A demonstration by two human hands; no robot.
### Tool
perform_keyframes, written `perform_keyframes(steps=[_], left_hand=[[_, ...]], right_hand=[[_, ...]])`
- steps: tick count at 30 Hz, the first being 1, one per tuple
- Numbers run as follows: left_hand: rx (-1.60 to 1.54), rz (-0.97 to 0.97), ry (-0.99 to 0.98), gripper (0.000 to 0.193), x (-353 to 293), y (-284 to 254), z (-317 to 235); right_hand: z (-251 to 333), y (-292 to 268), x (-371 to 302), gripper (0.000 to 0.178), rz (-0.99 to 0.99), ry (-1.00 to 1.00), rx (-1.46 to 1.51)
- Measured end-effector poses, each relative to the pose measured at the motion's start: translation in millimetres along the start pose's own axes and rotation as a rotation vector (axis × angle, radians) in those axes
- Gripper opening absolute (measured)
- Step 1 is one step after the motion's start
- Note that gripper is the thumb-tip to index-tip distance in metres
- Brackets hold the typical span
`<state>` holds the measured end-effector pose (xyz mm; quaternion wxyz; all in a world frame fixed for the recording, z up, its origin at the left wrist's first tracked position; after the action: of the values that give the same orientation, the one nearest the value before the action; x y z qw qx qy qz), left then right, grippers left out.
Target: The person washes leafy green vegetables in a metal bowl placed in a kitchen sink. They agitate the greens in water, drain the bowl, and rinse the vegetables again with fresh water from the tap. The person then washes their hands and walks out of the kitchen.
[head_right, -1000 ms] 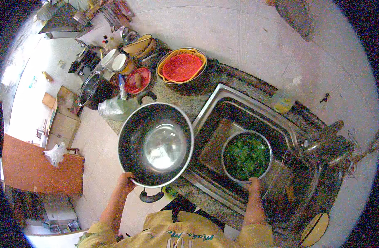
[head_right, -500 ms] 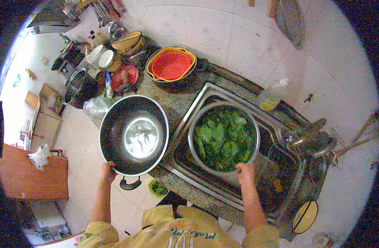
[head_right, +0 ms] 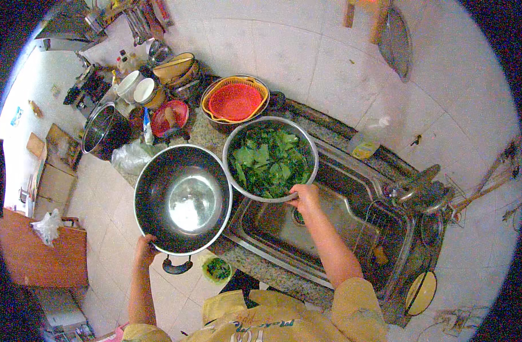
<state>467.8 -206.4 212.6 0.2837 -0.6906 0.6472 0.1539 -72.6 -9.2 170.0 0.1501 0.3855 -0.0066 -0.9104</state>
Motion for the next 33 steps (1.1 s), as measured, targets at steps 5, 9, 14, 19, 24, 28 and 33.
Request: perform_keyframes(steps=[5,9,14,19,24,28,33], left_hand=[[0.044,0.014,0.057,0.027,-0.1,-2.1,-17.7],[0.096,0.053,0.080,0.031,-9.2,8.8,-39.2],[0.109,0.081,0.039,0.032,-24.4,10.5,-41.8],[0.080,0.137,0.026,0.033,-41.3,26.7,-28.8],[0.010,0.142,0.006,0.036,-39.2,36.6,-3.0],[0.108,0.175,-0.086,0.051,-34.1,34.2,1.1],[0.281,-0.353,0.645,0.048,-43.3,6.1,-56.4]], right_hand=[[-9.9,15.7,3.1,0.012,0.008,0.003,0.039],[-4.4,36.8,15.3,0.013,0.030,-0.025,0.050],[15.9,59.3,16.2,0.023,0.005,-0.024,0.001],[38.7,58.0,12.2,0.026,0.035,-0.041,0.010],[67.8,58.7,17.7,0.033,0.065,-0.208,-0.006],[57.8,58.6,9.5,0.044,0.242,-0.044,-0.052],[64.7,24.0,-6.3,0.053,0.177,-0.097,-0.002]])
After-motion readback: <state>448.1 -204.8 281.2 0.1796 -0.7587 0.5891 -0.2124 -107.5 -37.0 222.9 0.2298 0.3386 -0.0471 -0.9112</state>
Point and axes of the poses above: each hand's wrist, its own x-axis towards the middle knuckle, its own y-axis out of the palm, z = x × y, the point moved 8 cm from there along x, towards the middle knuckle, and after that the axes turned 12 degrees about -z, right-handed, at the moved point
